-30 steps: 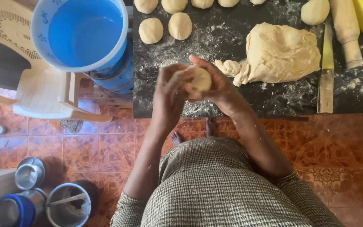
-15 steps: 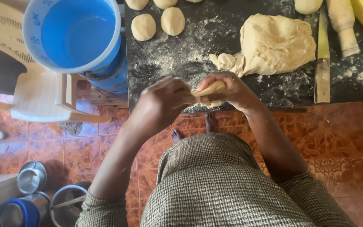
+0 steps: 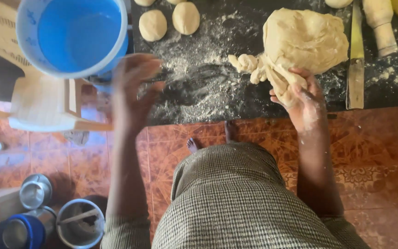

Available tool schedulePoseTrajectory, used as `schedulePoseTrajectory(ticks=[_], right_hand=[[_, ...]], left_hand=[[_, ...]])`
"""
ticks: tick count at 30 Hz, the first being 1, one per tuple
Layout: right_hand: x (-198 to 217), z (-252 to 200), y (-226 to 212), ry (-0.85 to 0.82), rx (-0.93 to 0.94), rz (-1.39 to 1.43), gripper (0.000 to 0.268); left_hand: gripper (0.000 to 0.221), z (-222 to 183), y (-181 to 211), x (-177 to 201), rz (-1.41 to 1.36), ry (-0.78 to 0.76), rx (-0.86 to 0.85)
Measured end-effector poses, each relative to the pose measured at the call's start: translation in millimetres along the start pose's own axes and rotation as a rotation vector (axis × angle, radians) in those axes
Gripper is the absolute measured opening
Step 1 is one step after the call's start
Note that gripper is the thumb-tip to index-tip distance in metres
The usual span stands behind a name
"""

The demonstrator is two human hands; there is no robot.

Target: Shaping pieces of dough into uniform balls on a floured surface using hands and a knife.

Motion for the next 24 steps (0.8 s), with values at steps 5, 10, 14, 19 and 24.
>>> schedulePoseTrajectory(ticks=[5,10,14,19,24], right_hand=[[-36,18,5,-0.129,-0.002,0.224,0.06],[-91,21,19,-0.203,0.112,0.364,0.06],[-148,6,-6,-0.149,0.33,-0.113,0.068],[-143,22,-37,-0.106,0.192,-0.232,0.045],[-127,48,-22,-0.251,0.176,-0.471,0.022]], left_hand=[[0.032,-11,-53,-82,-0.02,-0.176,-0.057],[0.073,-22,25,-117,-0.431,-0.22,0.124],[0.041,-38,22,-156,-1.06,-0.097,0.579],[0.053,-32,11,-135,-1.087,-0.142,0.513],[0.048,-52,-36,-165,-1.188,-0.19,0.565]])
Point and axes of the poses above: each hand's wrist, its own z-axis towards the middle knuckle, its own x-axis out of the back of the hand, y = z × x, the point moved 4 cm from there along z, towards the middle knuckle, and after that the axes turned 7 degrees about -z, right-handed, at the moved point
